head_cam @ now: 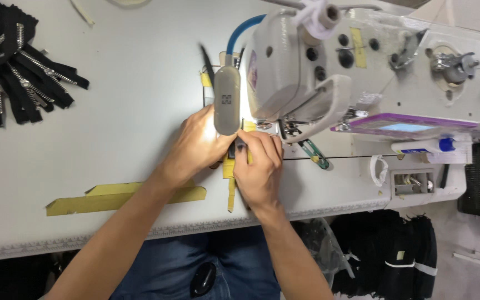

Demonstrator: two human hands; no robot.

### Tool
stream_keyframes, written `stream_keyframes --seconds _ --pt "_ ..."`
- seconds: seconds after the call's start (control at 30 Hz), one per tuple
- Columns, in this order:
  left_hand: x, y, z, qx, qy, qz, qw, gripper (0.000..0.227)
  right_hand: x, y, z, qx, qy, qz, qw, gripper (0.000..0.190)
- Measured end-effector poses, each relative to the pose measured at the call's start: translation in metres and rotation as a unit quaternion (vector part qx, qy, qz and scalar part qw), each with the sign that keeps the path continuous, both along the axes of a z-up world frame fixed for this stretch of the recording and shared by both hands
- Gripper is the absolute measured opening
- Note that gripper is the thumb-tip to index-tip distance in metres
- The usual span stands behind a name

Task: The person aligns a black zipper with a strip of black fabric on a sewing machine table and sews them together. They repeat this process with multiple zipper and fabric pieces, occasionally measuring the fabric against a ruler before sewing.

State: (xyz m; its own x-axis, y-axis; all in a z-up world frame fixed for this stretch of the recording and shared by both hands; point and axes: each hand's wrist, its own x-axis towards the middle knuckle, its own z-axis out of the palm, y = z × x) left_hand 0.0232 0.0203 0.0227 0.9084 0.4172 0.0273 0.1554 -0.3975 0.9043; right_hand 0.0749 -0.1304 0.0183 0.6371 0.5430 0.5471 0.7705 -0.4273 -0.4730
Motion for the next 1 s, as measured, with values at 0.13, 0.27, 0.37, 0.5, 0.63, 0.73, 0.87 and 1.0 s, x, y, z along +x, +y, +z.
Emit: stream_keyframes --seconds 0.13,0.27,0.37,0.5,0.63,0.73,0.87,1.0 --pt "0.001 0.013 0.004 -0.046 0.006 -0.033 0.998 0.029 -0.012 0.001 -0.005 -0.029 -0.036 0.007 0.999 0.016" --pt "0.016 0.033 0.008 -0.043 0.064 -0.061 0.995 0.016 -0.009 0.003 -0.014 -0.082 -0.087 -0.011 0.993 0.021" --pt "0.022 0.038 0.002 -0.046 0.05 -0.085 0.994 0.014 -0.009 0.003 -0.016 -0.093 -0.087 -0.006 0.992 0.024" --pt "0.026 0.035 -0.002 -0.053 0.009 -0.093 0.994 0.009 -0.011 0.002 -0.016 -0.113 -0.102 -0.01 0.988 0.029" --pt "0.011 0.033 0.03 -0.032 0.016 -0.114 0.993 0.018 -0.012 0.002 -0.007 -0.103 -0.096 -0.006 0.99 0.025" --pt "0.009 0.028 0.028 -0.029 0.012 -0.112 0.993 0.031 -0.012 0.0 -0.005 -0.086 -0.065 0.001 0.994 0.025" --pt "0.004 0.026 0.03 -0.142 0.026 -0.076 0.987 0.03 -0.007 -0.003 0.002 -0.025 0.008 0.013 1.0 0.021" --pt "0.019 0.033 -0.015 -0.14 0.01 -0.095 0.985 0.008 -0.004 -0.003 0.012 0.017 0.05 0.02 0.998 0.018"
